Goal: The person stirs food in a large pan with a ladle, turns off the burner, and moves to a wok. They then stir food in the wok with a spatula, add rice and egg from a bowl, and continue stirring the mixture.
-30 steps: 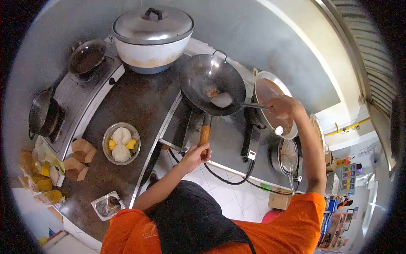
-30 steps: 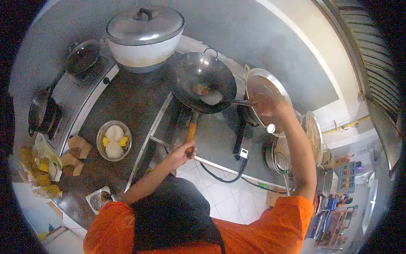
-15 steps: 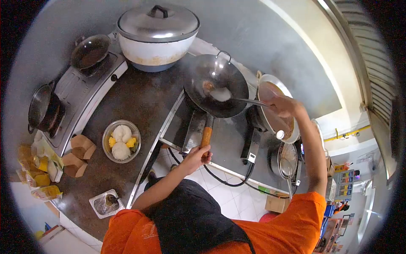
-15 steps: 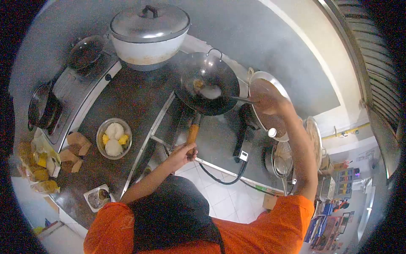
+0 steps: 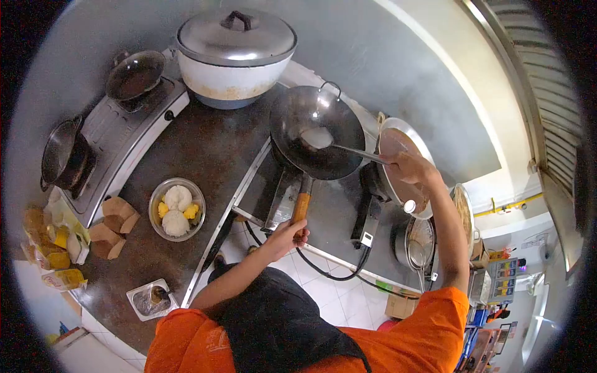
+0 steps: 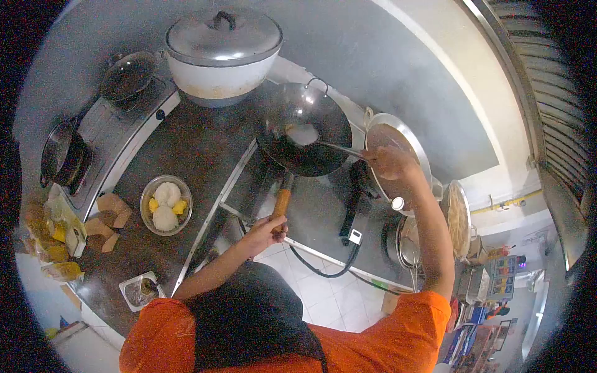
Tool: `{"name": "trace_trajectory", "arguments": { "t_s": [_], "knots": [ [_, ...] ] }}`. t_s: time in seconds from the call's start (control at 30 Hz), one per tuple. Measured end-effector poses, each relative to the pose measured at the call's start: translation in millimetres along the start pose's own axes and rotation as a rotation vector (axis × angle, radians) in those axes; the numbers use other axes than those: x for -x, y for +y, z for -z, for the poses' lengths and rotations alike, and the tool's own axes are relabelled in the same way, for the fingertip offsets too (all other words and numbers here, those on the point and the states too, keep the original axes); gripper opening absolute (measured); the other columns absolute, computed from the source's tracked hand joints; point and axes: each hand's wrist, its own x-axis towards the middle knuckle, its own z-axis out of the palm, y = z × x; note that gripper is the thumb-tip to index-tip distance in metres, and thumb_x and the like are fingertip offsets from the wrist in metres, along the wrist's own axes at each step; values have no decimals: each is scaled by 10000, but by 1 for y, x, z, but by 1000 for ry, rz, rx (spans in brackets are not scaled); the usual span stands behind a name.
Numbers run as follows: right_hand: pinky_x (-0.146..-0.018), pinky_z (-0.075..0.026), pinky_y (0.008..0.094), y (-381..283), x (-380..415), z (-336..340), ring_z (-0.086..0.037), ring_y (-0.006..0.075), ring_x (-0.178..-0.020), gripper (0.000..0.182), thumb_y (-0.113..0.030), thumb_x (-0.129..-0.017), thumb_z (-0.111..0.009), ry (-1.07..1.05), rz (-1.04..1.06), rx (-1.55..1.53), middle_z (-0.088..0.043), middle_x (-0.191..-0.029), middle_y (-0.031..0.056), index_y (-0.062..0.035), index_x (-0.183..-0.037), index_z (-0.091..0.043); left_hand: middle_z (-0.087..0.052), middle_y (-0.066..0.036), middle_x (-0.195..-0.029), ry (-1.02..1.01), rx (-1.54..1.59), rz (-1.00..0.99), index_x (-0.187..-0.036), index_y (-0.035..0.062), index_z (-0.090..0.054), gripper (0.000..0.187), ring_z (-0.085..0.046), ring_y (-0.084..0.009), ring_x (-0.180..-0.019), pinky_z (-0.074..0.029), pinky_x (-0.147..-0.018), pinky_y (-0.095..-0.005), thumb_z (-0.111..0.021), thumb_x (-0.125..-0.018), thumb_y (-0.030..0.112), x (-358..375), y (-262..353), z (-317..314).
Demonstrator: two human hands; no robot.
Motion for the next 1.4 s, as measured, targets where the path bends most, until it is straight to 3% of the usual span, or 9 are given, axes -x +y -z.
{"name": "trace_trajectory", "arguments": {
  "t_s": [0.13, 0.4, 0.53, 0.63, 0.7, 0.73, 0.83, 1.17, 1.4],
  "knots": [
    [-795, -499, 447, 32, -22, -30, -629, 344, -895, 382, -168, -867, -475, 168, 295, 174, -642, -932, 174, -180, -1244, -532, -572, -51, -838, 12, 10, 7, -1023, 60, -541, 213, -550, -141, -729, -467, -660, -261, -599, -910, 231, 1, 1, -2],
    [-835, -476, 394, -8, 7, 44, -607, 332, -969, 352, -170, -886, -512, -130, 65, 113, -645, -1042, 159, -157, -1232, -575, -566, -40, -824, 4, -36, -26, -991, 60, -522, 199, -540, -126, -687, -464, -639, -258, -586, -918, 234, -1, -1, 0],
    [-776, -477, 399, 21, -13, 19, -618, 317, -893, 341, -177, -874, -538, 59, -81, 155, -648, -1015, 159, -169, -1211, -591, -532, -14, -788, 38, -169, -84, -945, 74, -481, 185, -516, -103, -631, -438, -596, -249, -550, -940, 246, 10, 1, -16],
    [-725, -476, 413, 22, -29, 24, -621, 305, -817, 334, -216, -862, -557, 133, 271, 182, -649, -994, 161, -179, -1191, -602, -504, -3, -759, -4, -185, -91, -947, 77, -460, 185, -490, -96, -618, -410, -573, -245, -530, -952, 248, 4, -1, -15],
    [-772, -475, 435, -2, -6, 65, -617, 330, -878, 209, -245, -836, -555, -191, -91, 30, -659, -920, 144, -151, -973, -682, -502, -5, -757, -4, -195, -104, -939, 77, -458, 187, -477, -92, -611, -399, -564, -243, -523, -955, 251, 1, -7, -9],
    [-791, -459, 414, -14, -2, 73, -602, 309, -915, 330, -202, -843, -567, -184, -39, 112, -640, -989, 174, -124, -1160, -615, -499, -7, -755, -15, -215, -124, -931, 77, -457, 189, -463, -88, -604, -388, -556, -241, -517, -959, 254, -1, -6, -8],
    [-790, -458, 417, 34, -47, 9, -602, 307, -919, 331, -191, -836, -572, 127, 167, 181, -638, -996, 170, -139, -1159, -623, -493, -10, -743, -54, -217, -132, -898, 76, -452, 185, -439, -80, -585, -369, -539, -236, -496, -967, 242, 9, -1, -18],
    [-730, -493, 432, 2, -39, 38, -622, 333, -811, 297, -201, -833, -537, 186, 16, 65, -656, -884, 174, -136, -1102, -643, -475, -9, -684, -54, -292, -151, -888, 68, -435, 193, -449, -82, -568, -349, -506, -233, -462, -979, 236, -1, -5, -12],
    [-628, -488, 386, -17, -15, 89, -606, 230, -665, 239, -212, -808, -543, -193, -93, 152, -624, -726, 109, -117, -1002, -644, -476, -11, -688, -34, -331, -148, -871, 78, -427, 211, -447, -87, -576, -353, -507, -238, -466, -979, 255, 0, -5, -4]
  ]
}}
